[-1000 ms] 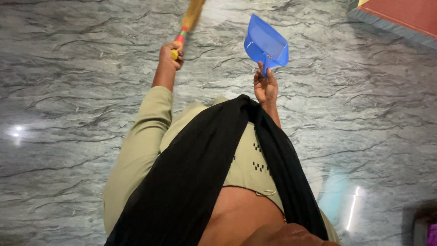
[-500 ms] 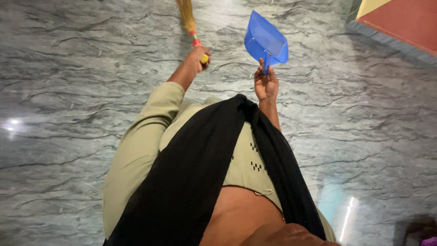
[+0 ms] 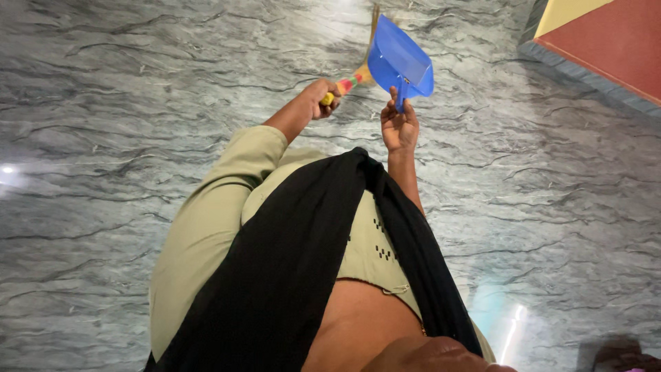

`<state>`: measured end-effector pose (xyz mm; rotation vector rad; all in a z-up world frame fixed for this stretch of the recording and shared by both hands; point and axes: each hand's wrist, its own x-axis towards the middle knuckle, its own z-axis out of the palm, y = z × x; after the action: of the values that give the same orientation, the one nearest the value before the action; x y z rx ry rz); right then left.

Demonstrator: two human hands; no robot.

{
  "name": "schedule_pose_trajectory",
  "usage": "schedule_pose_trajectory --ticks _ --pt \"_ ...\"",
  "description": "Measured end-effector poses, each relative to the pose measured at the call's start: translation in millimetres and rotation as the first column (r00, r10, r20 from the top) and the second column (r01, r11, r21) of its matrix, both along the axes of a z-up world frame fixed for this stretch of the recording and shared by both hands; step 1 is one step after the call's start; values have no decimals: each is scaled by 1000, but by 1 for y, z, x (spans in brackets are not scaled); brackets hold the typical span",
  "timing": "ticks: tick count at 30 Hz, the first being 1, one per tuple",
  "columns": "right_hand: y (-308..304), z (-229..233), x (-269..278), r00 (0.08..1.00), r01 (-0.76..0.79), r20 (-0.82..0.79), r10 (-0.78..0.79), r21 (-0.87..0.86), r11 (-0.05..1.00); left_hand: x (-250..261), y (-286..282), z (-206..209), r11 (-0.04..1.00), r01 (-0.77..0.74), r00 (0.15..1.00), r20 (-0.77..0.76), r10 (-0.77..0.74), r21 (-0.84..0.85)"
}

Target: The person sweeps a marble-patterned floor using a colorful broom and a blue dustpan. They gather debris into the dustpan and continue sweeping across the room.

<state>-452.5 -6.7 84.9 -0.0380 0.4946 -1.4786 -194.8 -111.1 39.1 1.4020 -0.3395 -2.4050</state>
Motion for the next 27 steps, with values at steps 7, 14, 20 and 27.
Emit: schedule_pose_trajectory --ticks 7,14,20,27 --pt "1 -2 -2 1000 -25 -19 24 -46 999 21 -10 6 968 -249 968 -26 250 30" --pt "-6 -8 0 999 -5 -39 5 -3 1000 74 -24 8 902 -432 901 -42 433 12" --pt "-20 -11 5 994 -8 -105 12 34 999 126 -17 5 752 -659 751 -32 660 27" --pt "-45 -12 26 990 -42 -133 53 81 996 171 -8 3 740 -672 732 124 670 -36"
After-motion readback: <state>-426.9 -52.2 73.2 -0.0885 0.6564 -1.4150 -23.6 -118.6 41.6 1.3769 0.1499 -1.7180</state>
